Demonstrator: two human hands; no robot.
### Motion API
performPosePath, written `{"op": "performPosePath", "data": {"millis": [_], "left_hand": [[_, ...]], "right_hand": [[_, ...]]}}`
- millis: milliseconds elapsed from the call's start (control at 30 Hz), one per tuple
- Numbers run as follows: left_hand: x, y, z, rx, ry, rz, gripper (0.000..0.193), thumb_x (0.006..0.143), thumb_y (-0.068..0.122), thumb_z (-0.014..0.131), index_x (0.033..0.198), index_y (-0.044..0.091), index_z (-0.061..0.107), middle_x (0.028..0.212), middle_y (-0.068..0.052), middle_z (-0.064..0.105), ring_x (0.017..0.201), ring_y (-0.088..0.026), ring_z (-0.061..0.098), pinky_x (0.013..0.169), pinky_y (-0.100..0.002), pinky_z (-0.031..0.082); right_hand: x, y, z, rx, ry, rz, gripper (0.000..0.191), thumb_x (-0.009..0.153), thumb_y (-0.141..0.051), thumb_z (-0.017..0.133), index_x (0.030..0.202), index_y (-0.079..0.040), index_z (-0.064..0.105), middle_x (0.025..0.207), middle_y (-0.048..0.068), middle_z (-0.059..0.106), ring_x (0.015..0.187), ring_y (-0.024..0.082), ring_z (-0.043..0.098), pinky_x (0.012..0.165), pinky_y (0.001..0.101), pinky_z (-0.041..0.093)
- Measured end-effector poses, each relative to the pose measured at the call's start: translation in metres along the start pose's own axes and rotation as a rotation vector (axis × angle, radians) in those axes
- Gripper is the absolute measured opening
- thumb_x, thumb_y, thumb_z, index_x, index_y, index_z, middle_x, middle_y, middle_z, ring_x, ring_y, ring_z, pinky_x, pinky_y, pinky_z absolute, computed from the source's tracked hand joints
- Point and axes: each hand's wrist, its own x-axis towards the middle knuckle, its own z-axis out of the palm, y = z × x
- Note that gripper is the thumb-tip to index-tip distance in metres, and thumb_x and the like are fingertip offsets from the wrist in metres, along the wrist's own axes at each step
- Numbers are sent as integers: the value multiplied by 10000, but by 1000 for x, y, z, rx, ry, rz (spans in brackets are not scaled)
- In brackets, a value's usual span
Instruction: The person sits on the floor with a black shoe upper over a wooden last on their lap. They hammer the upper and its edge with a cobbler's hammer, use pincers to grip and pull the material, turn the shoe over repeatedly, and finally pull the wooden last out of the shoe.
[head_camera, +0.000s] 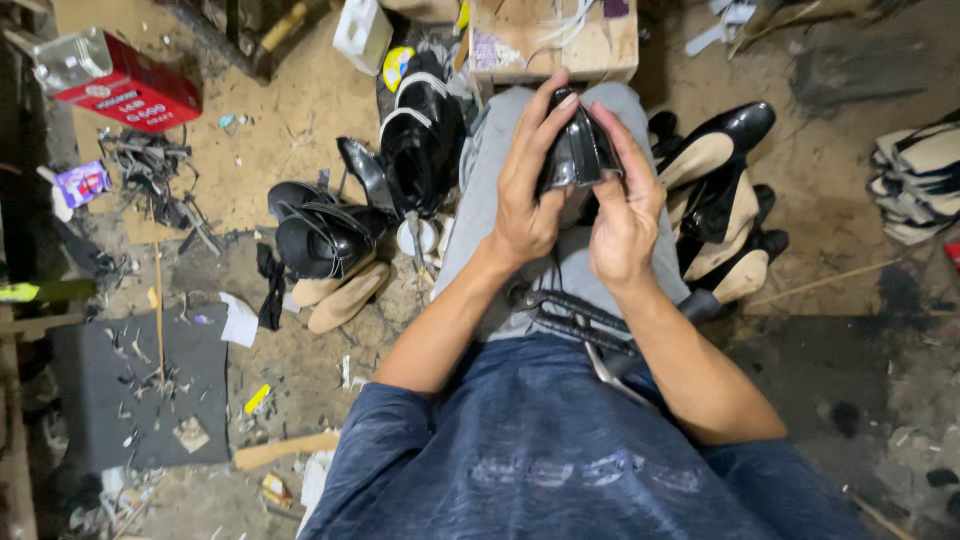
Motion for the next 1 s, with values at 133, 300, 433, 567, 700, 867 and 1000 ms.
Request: {"op": "performPosePath", "data": {"millis": [133,300,433,567,700,867,1000], "left_hand": [[22,-4,-18,30,-49,191,605,1045,278,584,1601,145,386,1678,-156,326,1533,-312,331,1298,-382,263],[37,-4,-51,78,-192,234,800,953,419,668,1586,57,340,1664,-246,287,1544,-389,327,1305,-434,300],[18,5,-53,125,-194,106,783,962,239,819,1579,49,377,1662,-234,341,1521,-374,402,1280,-419,354],[-3,8,-46,95,-138,-26,791,886,196,874,1536,48,448,1608,-176,468,1454,-331,512,1231,-392,416],[-17,6,-36,162,-41,-67,753,846,203,889,1480,53,513,1540,-159,542,1397,-322,558,1204,-388,433],[-34,1,-29,102,22,-122,777,859,180,900,1496,39,478,1517,-155,560,1380,-313,564,1201,-379,440],[-42,-4,-27,102,32,-128,817,849,160,908,1511,29,447,1498,-160,573,1361,-311,579,1197,-388,438]], "right_hand": [[16,-10,3,104,-86,-156,573,1119,-343,613,1577,-23,488,1562,110,521,1476,198,489,1291,332,353],[26,-29,4,-180,-176,-170,605,943,89,503,1543,8,497,1566,141,501,1496,219,481,1306,332,356],[13,-39,-2,-258,-163,-164,659,842,267,576,1455,25,547,1444,153,493,1410,244,514,1263,340,398],[0,-32,-11,-297,-112,-141,592,796,236,595,1354,42,568,1426,159,509,1339,261,559,1203,350,449],[-7,-15,-19,-326,-133,-190,497,879,161,749,1326,18,586,1413,158,526,1301,261,584,1155,361,493],[-18,1,-24,-307,-154,-217,426,930,35,802,1295,-6,585,1393,156,524,1311,297,588,1155,414,520],[-23,8,-26,-333,-154,-237,408,924,-14,814,1263,-6,588,1381,162,530,1338,321,596,1145,429,524]]}}
